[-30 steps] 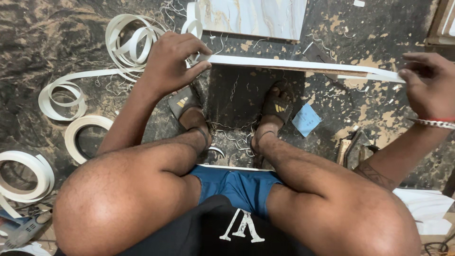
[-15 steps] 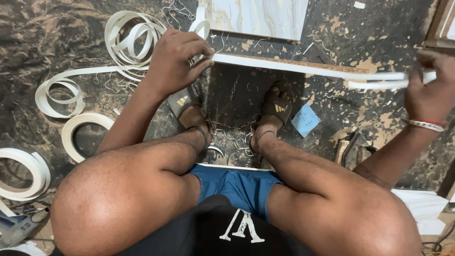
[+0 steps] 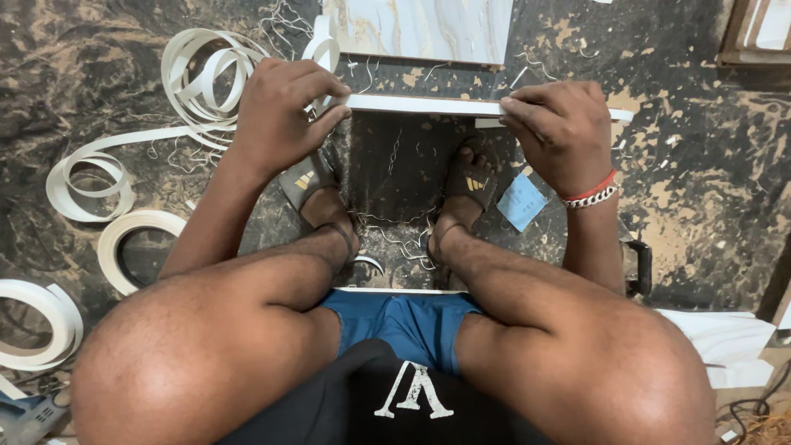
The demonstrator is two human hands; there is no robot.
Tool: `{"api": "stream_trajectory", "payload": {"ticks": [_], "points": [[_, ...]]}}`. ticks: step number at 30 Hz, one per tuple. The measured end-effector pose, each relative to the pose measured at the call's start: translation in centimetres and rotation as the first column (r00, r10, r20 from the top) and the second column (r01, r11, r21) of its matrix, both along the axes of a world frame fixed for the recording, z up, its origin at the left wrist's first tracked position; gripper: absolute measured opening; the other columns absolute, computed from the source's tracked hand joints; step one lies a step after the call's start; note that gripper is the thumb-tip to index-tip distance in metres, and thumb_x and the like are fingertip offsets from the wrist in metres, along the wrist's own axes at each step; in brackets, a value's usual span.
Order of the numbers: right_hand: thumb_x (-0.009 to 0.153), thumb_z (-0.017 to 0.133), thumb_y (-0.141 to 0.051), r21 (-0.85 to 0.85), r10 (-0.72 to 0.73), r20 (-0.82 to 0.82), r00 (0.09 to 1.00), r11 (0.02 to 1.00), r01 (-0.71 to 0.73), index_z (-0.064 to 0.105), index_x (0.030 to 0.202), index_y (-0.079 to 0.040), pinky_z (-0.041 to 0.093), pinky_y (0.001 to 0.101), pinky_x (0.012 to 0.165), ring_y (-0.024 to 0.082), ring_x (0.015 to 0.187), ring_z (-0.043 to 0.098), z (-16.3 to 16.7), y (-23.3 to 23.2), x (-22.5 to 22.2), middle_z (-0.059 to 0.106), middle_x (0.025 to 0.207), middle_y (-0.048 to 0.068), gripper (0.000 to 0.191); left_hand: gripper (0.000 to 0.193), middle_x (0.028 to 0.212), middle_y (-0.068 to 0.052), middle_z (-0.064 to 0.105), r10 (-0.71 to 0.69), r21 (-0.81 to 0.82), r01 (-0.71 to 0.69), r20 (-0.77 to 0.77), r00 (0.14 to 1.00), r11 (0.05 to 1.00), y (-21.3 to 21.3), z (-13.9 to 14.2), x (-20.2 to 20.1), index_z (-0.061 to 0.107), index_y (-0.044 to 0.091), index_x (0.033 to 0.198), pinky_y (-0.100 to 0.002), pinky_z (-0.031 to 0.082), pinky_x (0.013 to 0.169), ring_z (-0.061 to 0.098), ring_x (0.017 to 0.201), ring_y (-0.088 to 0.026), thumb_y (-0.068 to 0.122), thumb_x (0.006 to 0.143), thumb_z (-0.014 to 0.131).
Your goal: The person applies white edge banding to the edges of a rectangular marble-patterned board. They position the strip, use a handheld iron to press it along the edge, and smooth it with their fingers. The process is repeated on multiple edges of the board.
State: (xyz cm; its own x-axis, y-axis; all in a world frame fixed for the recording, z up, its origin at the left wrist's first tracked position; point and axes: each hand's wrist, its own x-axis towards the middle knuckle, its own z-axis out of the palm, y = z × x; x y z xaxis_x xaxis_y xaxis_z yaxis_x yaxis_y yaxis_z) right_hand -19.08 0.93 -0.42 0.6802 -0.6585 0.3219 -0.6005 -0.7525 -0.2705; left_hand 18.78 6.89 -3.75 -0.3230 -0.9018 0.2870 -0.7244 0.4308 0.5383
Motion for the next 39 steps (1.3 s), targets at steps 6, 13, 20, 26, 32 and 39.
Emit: {"api": "stream_trajectory", "payload": {"ticks": [6, 13, 20, 26, 32, 39], "points": [[0.101, 0.085, -0.012, 0.104, -0.055, 0.022, 0.998, 0.993, 0.053, 0.075, 0.100, -0.012, 0.047, 0.0350, 0.086, 0.017, 0.097, 0.067, 0.3, 0.1, -0.5, 0.075, 0.109, -0.001, 0.010, 0.020, 0.103, -0.002, 0.073, -0.001, -0.009, 0.001, -0.007, 1.000, 1.000, 0.2, 0.1, 0.3, 0.072, 0.013, 0.105, -0.039, 0.043, 0.087, 0.067, 0.092, -0.022, 0.020, 0.091, 0.086], [0.102, 0.083, -0.011, 0.037, -0.066, -0.091, 0.994, 0.997, 0.069, 0.079, 0.112, -0.011, 0.046, 0.0354, 0.083, 0.020, 0.096, 0.065, 0.5, 0.7, -1.6, 0.072, 0.105, 0.002, 0.011, 0.020, 0.100, -0.002, 0.071, 0.006, 0.003, -0.006, 0.013, 1.000, 1.000, 0.4, -0.1, 0.4, 0.072, 0.013, 0.106, -0.039, 0.042, 0.087, 0.065, 0.089, -0.022, 0.021, 0.093, 0.085], [0.105, 0.079, -0.007, 0.426, -0.139, 0.156, 0.978, 0.903, 0.060, 0.079, 0.112, -0.013, 0.054, 0.0249, 0.074, 0.011, 0.088, 0.070, 0.7, -0.7, -4.2, 0.076, 0.100, 0.004, 0.010, 0.020, 0.100, -0.001, 0.071, -0.008, -0.031, 0.008, 0.008, 1.000, 0.999, 0.3, -0.2, 0.6, 0.071, 0.015, 0.106, -0.039, 0.042, 0.091, 0.065, 0.093, -0.022, 0.023, 0.094, 0.085], [0.105, 0.080, -0.004, 0.505, -0.287, 0.007, 0.958, 0.828, 0.244, 0.080, 0.111, -0.009, 0.050, 0.0256, 0.070, 0.010, 0.083, 0.066, 1.1, -1.3, -7.1, 0.076, 0.096, 0.007, 0.008, 0.019, 0.096, 0.000, 0.069, -0.003, -0.010, 0.004, 0.081, 0.997, 1.000, 0.2, -0.2, 0.8, 0.073, 0.017, 0.107, -0.042, 0.039, 0.098, 0.061, 0.095, -0.020, 0.027, 0.095, 0.084], [0.106, 0.073, 0.004, 0.626, -0.387, 0.104, 0.916, 0.741, 0.242, 0.078, 0.114, -0.003, 0.046, 0.0225, 0.069, 0.006, 0.080, 0.063, 1.1, -1.6, -9.6, 0.073, 0.096, 0.007, 0.011, 0.024, 0.105, -0.004, 0.067, -0.018, -0.070, 0.029, 0.145, 0.989, 0.997, -0.1, -0.6, 1.5, 0.070, 0.015, 0.104, -0.047, 0.035, 0.109, 0.056, 0.114, -0.027, 0.031, 0.093, 0.084], [0.101, 0.068, 0.002, 0.591, -0.558, -0.057, 0.828, 0.649, 0.478, 0.075, 0.113, -0.002, 0.042, 0.0224, 0.066, 0.008, 0.076, 0.056, 1.3, -1.7, -14.3, 0.068, 0.090, 0.006, 0.015, 0.021, 0.102, -0.002, 0.068, -0.020, -0.085, 0.030, 0.116, 0.993, 0.996, -0.2, -0.9, 1.4, 0.072, 0.015, 0.104, -0.049, 0.035, 0.111, 0.057, 0.113, -0.026, 0.027, 0.093, 0.085]]}}
